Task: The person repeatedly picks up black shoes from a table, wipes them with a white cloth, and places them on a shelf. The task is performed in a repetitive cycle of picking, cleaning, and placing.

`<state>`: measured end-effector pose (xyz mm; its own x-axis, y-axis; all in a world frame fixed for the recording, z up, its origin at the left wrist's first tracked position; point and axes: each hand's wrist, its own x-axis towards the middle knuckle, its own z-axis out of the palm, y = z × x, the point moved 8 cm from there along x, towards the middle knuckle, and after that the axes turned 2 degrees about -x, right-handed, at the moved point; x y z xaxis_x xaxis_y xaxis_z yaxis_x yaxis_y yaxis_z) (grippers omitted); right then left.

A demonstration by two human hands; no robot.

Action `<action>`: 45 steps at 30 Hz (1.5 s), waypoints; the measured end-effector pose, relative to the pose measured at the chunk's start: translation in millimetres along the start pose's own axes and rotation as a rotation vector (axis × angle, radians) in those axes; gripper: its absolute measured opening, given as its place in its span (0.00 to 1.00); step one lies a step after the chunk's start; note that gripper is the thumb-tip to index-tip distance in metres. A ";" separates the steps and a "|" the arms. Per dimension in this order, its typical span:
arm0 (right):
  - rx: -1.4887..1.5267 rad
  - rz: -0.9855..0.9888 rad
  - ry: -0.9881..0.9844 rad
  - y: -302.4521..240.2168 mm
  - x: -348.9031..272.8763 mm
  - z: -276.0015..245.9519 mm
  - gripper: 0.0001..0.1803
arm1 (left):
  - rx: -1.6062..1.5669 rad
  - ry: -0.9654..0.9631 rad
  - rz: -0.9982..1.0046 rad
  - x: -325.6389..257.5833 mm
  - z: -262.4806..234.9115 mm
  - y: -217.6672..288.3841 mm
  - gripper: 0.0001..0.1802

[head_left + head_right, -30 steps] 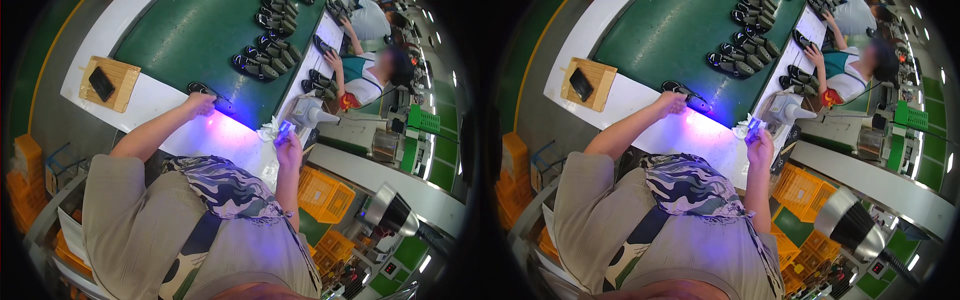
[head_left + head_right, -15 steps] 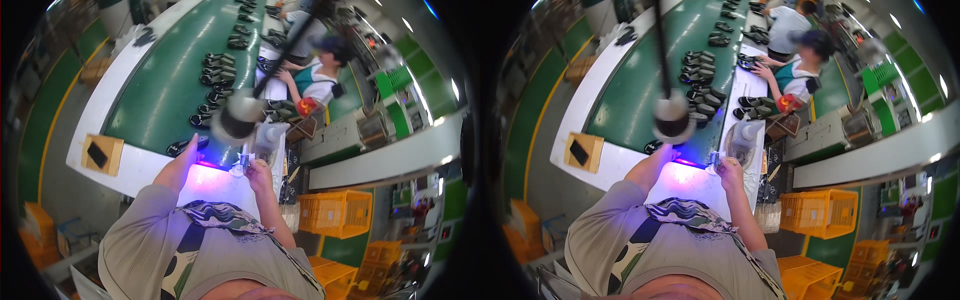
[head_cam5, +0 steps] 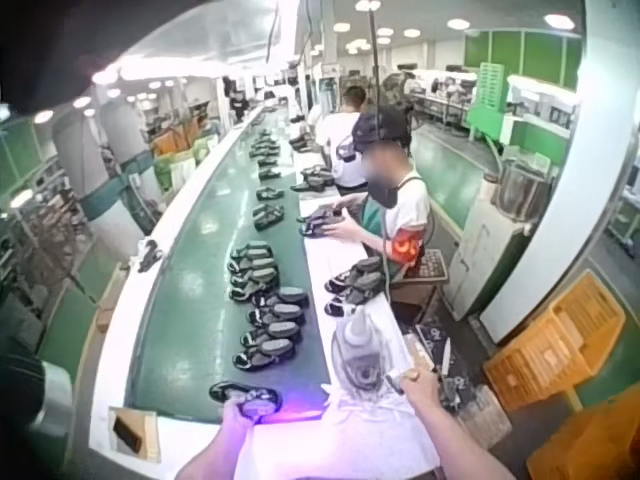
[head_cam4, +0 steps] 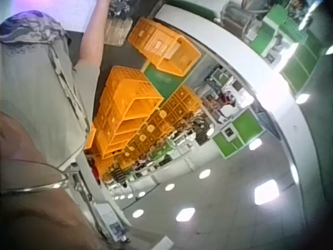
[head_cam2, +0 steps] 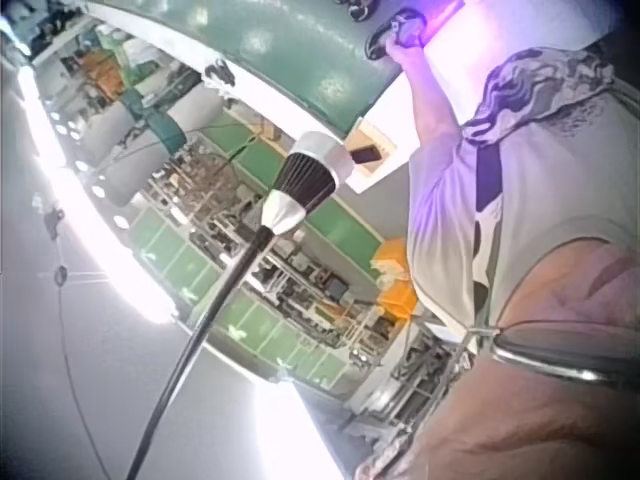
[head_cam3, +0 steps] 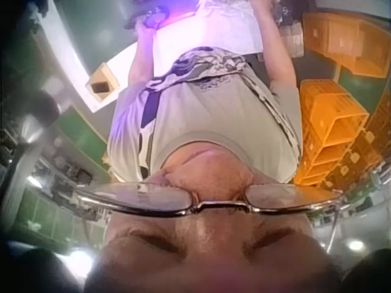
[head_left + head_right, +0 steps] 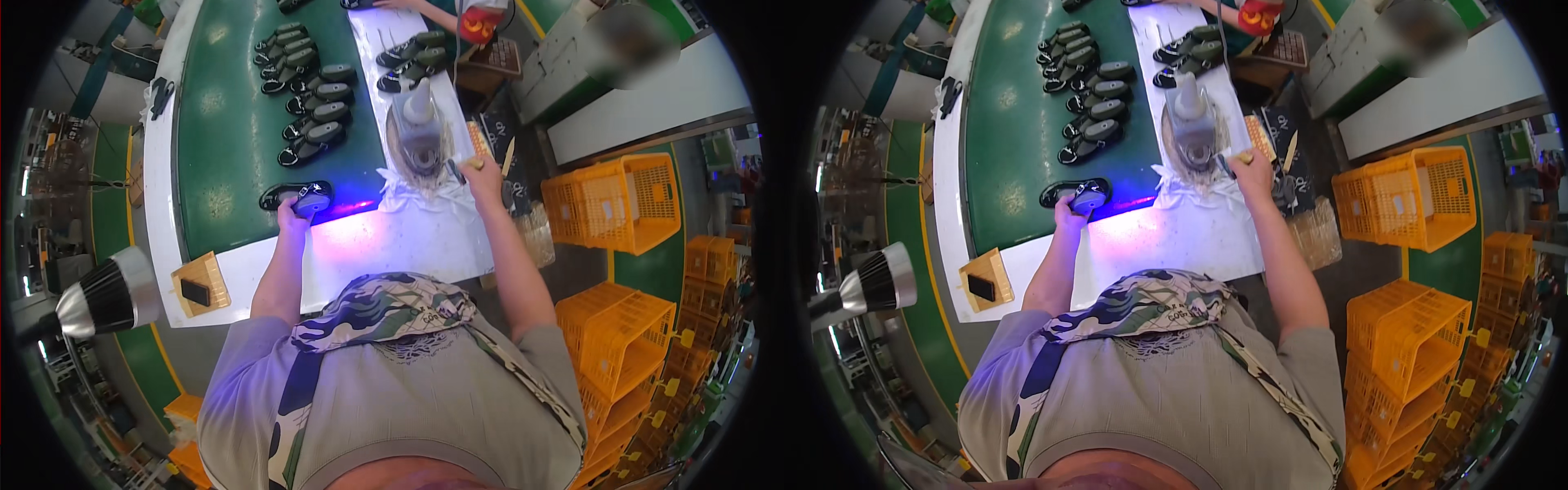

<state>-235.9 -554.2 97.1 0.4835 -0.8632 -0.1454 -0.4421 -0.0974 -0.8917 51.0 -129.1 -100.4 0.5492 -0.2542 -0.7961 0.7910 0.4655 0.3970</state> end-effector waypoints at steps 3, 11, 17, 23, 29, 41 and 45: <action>-0.155 -0.153 -0.014 -9.3 12.6 17.9 0.10 | 0.033 -0.212 0.051 -32.8 4.7 8.5 0.17; -0.511 -0.571 -0.072 -41.4 23.9 70.5 0.05 | -0.004 -0.441 -0.061 -122.4 11.9 -37.1 0.32; -0.682 -0.652 -0.132 -44.1 16.7 92.1 0.01 | -0.018 -0.330 -0.002 -114.2 -3.0 -49.8 0.27; -0.718 -0.750 -0.147 -44.1 12.1 105.2 0.05 | -0.104 -0.137 0.246 -90.6 -26.7 71.9 0.21; -0.666 -0.819 -0.158 -36.1 14.3 107.3 0.06 | -0.240 -0.090 0.353 -110.7 -29.9 119.3 0.20; -0.804 -0.981 -0.175 -62.5 -10.3 108.4 0.02 | -0.251 -0.266 0.212 -149.6 23.8 56.1 0.25; -0.793 -0.960 -0.170 -68.4 -14.7 101.7 0.01 | -0.041 -0.379 0.319 -145.3 25.9 50.1 0.21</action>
<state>-135.9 -484.4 116.6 0.9263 -0.2103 0.3125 -0.1618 -0.9714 -0.1741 17.8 -90.8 46.9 0.8273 -0.3806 -0.4131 0.5608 0.6012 0.5693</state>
